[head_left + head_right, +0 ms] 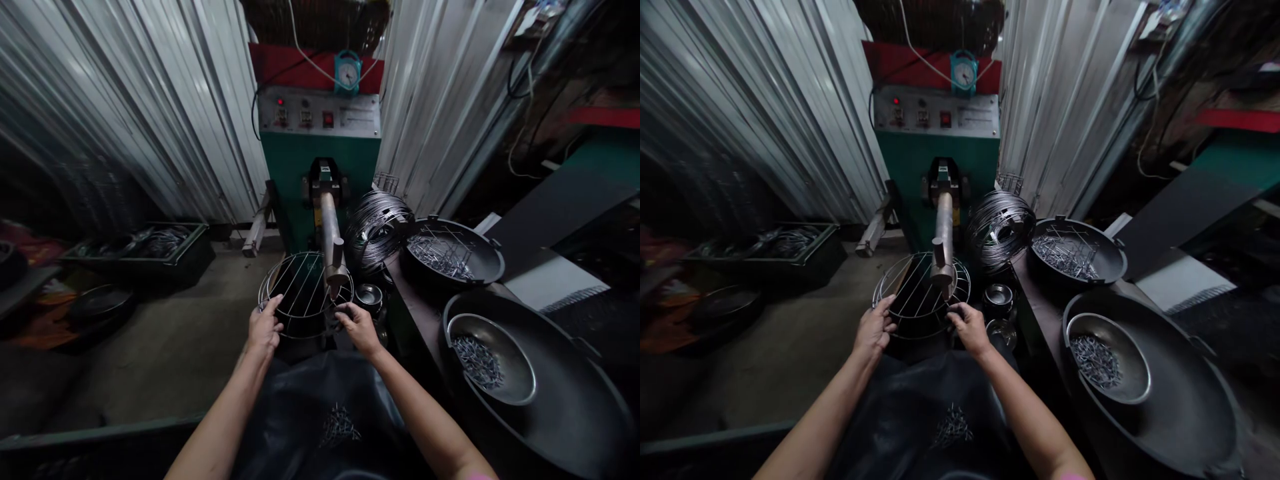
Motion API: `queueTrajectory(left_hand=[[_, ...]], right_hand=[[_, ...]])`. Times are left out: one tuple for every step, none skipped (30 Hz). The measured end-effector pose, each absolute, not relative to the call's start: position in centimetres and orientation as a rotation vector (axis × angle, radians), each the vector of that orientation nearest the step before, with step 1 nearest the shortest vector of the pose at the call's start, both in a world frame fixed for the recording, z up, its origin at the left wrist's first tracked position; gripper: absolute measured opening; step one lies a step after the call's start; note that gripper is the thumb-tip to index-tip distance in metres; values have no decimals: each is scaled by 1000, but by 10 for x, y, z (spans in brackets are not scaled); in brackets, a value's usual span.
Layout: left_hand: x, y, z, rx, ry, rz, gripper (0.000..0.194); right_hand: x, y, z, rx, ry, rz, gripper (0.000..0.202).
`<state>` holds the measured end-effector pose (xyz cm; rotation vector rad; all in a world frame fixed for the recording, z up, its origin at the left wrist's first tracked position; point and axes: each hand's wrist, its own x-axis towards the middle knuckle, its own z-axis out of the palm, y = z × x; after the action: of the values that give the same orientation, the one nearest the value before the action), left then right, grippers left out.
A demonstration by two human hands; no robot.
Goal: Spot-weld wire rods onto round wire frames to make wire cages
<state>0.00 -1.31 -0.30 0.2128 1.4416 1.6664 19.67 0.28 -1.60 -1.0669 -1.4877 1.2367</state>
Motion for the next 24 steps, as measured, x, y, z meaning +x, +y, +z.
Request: queueTrajectory(left_hand=[[0, -12, -2, 214, 1446, 1665, 47], [1, -12, -2, 215, 1450, 1661, 47], [1, -11, -1, 214, 1454, 1657, 47], [2, -11, 0, 214, 1457, 1652, 47], [2, -11, 0, 212, 1459, 1648, 48], [3, -12, 1, 210, 1458, 1646, 48], [3, -12, 1, 207, 1455, 1646, 48], [4, -13, 2, 201, 1453, 1650, 48], [4, -13, 2, 194, 1453, 1655, 48], [5, -14, 3, 185, 1457, 1658, 48], [6, -14, 4, 178, 1466, 1657, 48], [6, -14, 5, 172, 1478, 1651, 48], [6, -14, 7, 170, 1492, 1642, 47], [7, -13, 8, 169, 1507, 1632, 46], [7, -13, 9, 167, 1518, 1621, 46], [7, -12, 10, 161, 1531, 1612, 46], [7, -12, 10, 150, 1543, 1605, 46], [7, -12, 11, 136, 1553, 1598, 46], [7, -12, 11, 122, 1561, 1593, 46], [7, -12, 11, 110, 1565, 1591, 45], [8, -12, 11, 101, 1566, 1597, 44], [8, -13, 11, 97, 1566, 1607, 43], [9, -13, 12, 97, 1565, 1617, 42], [10, -14, 12, 102, 1563, 1630, 41]], right_hand=[[197, 4, -17, -1063, -1493, 1233, 14], [197, 5, -17, -1060, -1499, 1230, 14], [197, 5, -17, -1059, -1503, 1227, 14], [198, 5, -17, -1059, -1507, 1222, 14], [198, 5, -17, -1059, -1511, 1216, 14], [198, 4, -16, -1059, -1513, 1206, 14], [198, 4, -15, -1059, -1515, 1193, 14], [197, 3, -15, -1060, -1517, 1178, 14], [197, 3, -15, -1062, -1518, 1162, 14], [197, 3, -15, -1067, -1519, 1150, 14], [196, 3, -15, -1076, -1516, 1140, 14], [196, 4, -16, -1087, -1512, 1135, 14], [196, 5, -16, -1095, -1508, 1133, 14], [195, 5, -17, -1097, -1507, 1131, 15], [195, 6, -17, -1095, -1506, 1132, 15], [195, 7, -17, -1088, -1502, 1138, 15], [194, 7, -17, -1079, -1498, 1153, 16], [194, 7, -17, -1072, -1488, 1179, 16], [195, 7, -16, -1072, -1469, 1209, 17], [196, 5, -16, -1075, -1439, 1239, 19], [198, 4, -16, -1079, -1397, 1262, 23], [202, 1, -17, -1085, -1343, 1270, 27], [207, -2, -20, -1092, -1278, 1266, 31], [214, -6, -23, -1104, -1210, 1255, 35]])
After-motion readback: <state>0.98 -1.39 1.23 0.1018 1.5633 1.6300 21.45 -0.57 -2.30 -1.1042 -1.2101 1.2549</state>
